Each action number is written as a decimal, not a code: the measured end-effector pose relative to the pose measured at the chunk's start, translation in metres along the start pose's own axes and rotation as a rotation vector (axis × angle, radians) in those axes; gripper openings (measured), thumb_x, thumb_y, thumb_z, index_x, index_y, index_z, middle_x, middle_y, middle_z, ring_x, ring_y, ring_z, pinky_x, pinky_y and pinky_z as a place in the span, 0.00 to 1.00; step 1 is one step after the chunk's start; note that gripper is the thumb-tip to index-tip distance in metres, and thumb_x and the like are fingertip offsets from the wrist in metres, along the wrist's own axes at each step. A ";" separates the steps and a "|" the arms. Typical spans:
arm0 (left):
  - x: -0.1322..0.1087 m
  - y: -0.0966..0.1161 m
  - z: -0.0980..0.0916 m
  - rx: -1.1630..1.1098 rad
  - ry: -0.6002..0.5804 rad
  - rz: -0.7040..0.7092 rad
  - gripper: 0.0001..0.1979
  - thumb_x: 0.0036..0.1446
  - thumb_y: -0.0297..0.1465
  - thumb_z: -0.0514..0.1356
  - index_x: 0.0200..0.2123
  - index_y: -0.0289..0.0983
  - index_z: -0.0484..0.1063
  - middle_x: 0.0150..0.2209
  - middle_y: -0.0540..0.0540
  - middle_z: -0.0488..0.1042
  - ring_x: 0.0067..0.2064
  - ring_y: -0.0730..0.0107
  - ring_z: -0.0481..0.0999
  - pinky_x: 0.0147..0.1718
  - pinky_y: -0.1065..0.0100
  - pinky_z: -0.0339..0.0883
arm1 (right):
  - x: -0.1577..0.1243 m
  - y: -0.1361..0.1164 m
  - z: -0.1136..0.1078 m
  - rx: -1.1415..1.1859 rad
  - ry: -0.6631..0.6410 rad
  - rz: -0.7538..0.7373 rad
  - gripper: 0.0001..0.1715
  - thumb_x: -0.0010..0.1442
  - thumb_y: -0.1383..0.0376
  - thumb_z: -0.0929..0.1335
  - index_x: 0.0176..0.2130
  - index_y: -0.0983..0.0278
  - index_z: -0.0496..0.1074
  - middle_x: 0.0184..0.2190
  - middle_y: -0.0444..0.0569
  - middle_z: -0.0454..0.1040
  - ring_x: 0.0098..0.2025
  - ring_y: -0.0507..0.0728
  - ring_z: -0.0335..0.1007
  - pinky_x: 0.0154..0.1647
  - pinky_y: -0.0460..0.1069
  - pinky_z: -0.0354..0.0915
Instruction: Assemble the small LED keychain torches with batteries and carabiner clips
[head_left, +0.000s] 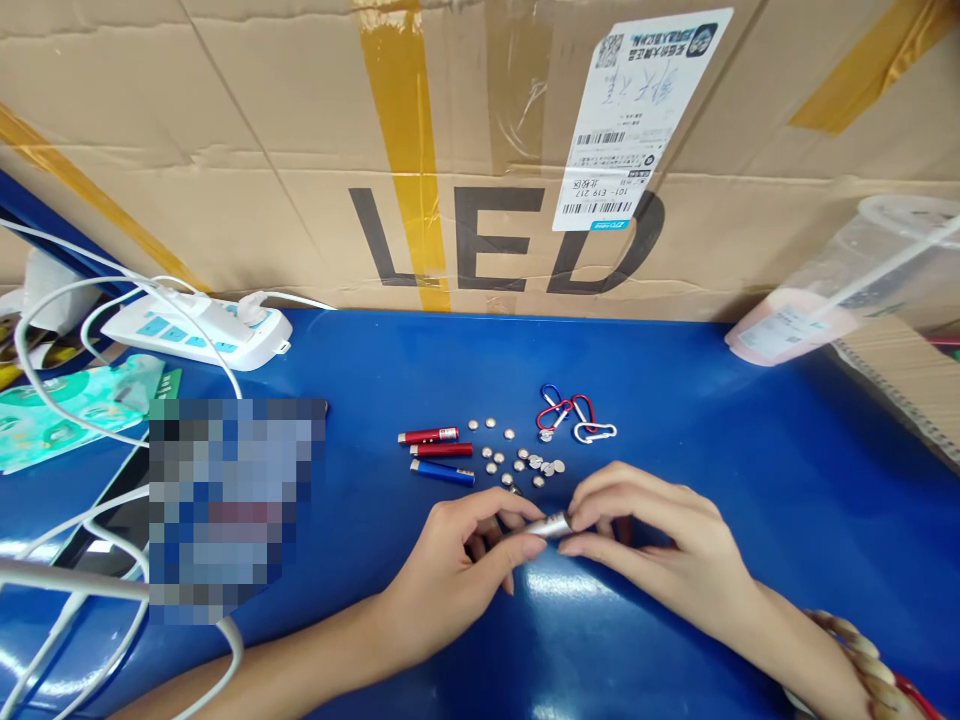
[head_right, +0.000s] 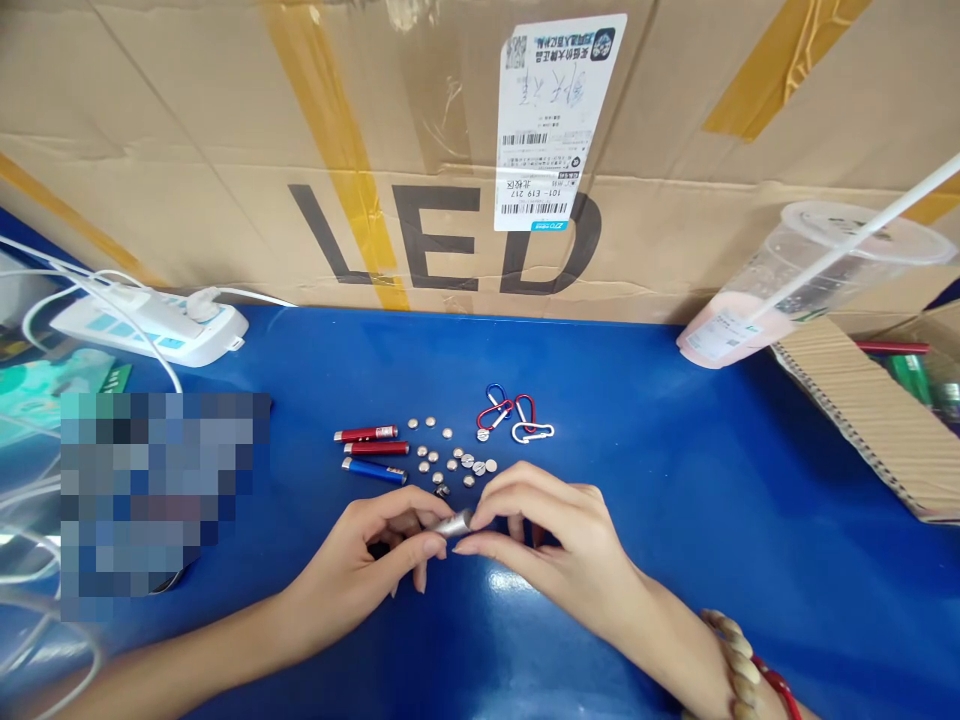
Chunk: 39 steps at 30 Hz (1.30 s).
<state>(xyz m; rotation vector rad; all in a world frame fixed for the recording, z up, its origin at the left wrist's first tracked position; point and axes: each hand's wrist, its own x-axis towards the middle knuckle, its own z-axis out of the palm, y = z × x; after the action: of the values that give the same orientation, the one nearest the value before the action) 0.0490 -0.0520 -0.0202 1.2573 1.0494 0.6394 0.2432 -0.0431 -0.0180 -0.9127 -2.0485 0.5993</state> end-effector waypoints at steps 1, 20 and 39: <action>0.000 0.000 0.000 -0.021 0.009 -0.003 0.07 0.55 0.33 0.58 0.35 0.36 0.71 0.25 0.51 0.69 0.21 0.77 0.67 0.19 0.75 0.58 | -0.001 0.003 0.000 -0.026 0.007 0.033 0.05 0.56 0.63 0.69 0.33 0.64 0.72 0.30 0.45 0.73 0.21 0.46 0.66 0.20 0.41 0.66; -0.002 -0.001 0.001 -0.107 0.034 -0.014 0.12 0.59 0.40 0.54 0.38 0.37 0.63 0.23 0.53 0.66 0.20 0.80 0.65 0.17 0.77 0.56 | -0.002 0.024 -0.005 -0.632 -0.140 -0.105 0.22 0.67 0.62 0.56 0.37 0.60 0.76 0.37 0.44 0.77 0.28 0.47 0.74 0.24 0.42 0.64; -0.011 -0.009 0.007 -0.146 -0.100 -0.043 0.19 0.59 0.47 0.51 0.40 0.36 0.62 0.16 0.57 0.62 0.15 0.81 0.58 0.15 0.79 0.53 | -0.001 -0.005 0.000 0.002 0.134 0.058 0.05 0.53 0.72 0.70 0.33 0.64 0.74 0.29 0.45 0.73 0.23 0.47 0.65 0.20 0.42 0.65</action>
<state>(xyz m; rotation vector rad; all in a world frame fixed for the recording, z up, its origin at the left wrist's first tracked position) 0.0494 -0.0664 -0.0260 1.1254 0.9280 0.6035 0.2414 -0.0471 -0.0155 -0.9876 -1.9075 0.5562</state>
